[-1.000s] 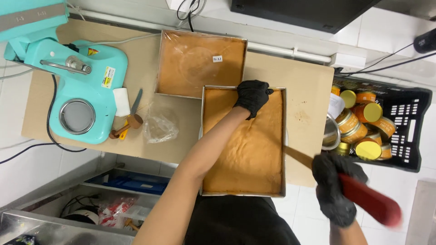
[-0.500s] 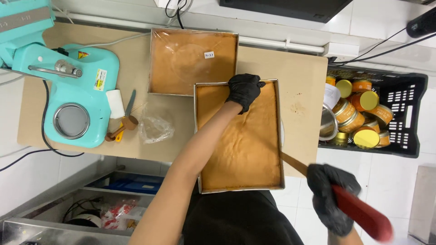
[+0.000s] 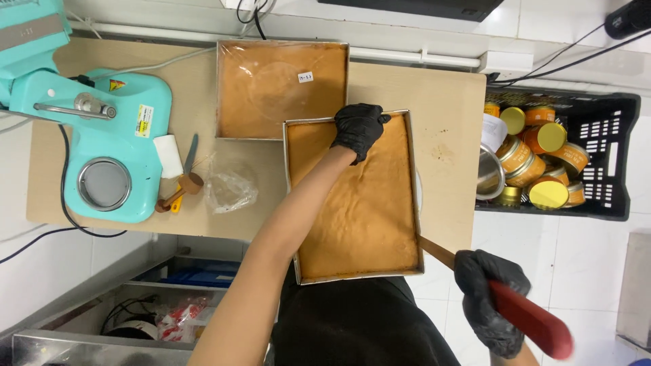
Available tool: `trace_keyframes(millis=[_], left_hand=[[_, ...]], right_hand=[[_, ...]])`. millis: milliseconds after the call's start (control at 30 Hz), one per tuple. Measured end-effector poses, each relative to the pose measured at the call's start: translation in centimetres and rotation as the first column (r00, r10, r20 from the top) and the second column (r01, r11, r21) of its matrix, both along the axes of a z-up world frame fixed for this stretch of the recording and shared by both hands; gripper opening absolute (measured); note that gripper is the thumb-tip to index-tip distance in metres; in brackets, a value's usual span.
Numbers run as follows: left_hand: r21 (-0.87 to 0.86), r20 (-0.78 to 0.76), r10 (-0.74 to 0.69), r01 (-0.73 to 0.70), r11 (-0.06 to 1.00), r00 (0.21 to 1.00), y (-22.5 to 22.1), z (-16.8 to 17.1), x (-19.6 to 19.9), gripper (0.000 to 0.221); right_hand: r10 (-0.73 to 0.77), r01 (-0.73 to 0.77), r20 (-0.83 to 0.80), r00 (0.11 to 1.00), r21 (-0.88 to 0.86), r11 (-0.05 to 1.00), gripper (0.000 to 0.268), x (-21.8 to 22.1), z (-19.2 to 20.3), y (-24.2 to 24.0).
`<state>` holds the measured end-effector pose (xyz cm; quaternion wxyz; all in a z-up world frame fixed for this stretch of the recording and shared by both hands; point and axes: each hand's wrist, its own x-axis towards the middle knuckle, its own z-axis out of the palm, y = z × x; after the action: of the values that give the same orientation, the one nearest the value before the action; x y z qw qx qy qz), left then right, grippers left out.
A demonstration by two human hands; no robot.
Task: Cutting a sponge cake from a metal tray and transferring it to a cake board.
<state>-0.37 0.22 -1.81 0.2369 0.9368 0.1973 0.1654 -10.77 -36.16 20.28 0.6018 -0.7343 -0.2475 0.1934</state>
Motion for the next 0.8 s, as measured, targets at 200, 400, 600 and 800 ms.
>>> trace_keyframes(millis=[200, 400, 600, 800], left_hand=[[-0.057, -0.093, 0.003, -0.009, 0.998, 0.996, -0.1, 0.1, -0.2, 0.030], [-0.025, -0.078, -0.005, 0.003, 1.000, 0.997, 0.6, 0.1, -0.5, 0.027], [-0.028, -0.085, 0.021, -0.024, 0.999, 0.996, 1.0, -0.9, 0.3, 0.028], [0.030, -0.058, -0.006, 0.008, 1.000, 0.998, 0.8, -0.6, 0.0, 0.030]], right_hand=[[-0.185, 0.185, 0.017, 0.983, -0.193, 0.964, 0.034, -0.3, -1.4, -1.1], [-0.293, 0.287, -0.132, 0.947, -0.063, 0.956, 0.028, 0.2, -1.9, -1.2], [-0.129, 0.138, 0.065, 0.990, -0.158, 0.978, 0.040, 1.3, 0.5, 0.9], [-0.069, 0.069, 0.003, 0.998, -0.187, 0.980, 0.048, 3.2, -4.9, 0.2]])
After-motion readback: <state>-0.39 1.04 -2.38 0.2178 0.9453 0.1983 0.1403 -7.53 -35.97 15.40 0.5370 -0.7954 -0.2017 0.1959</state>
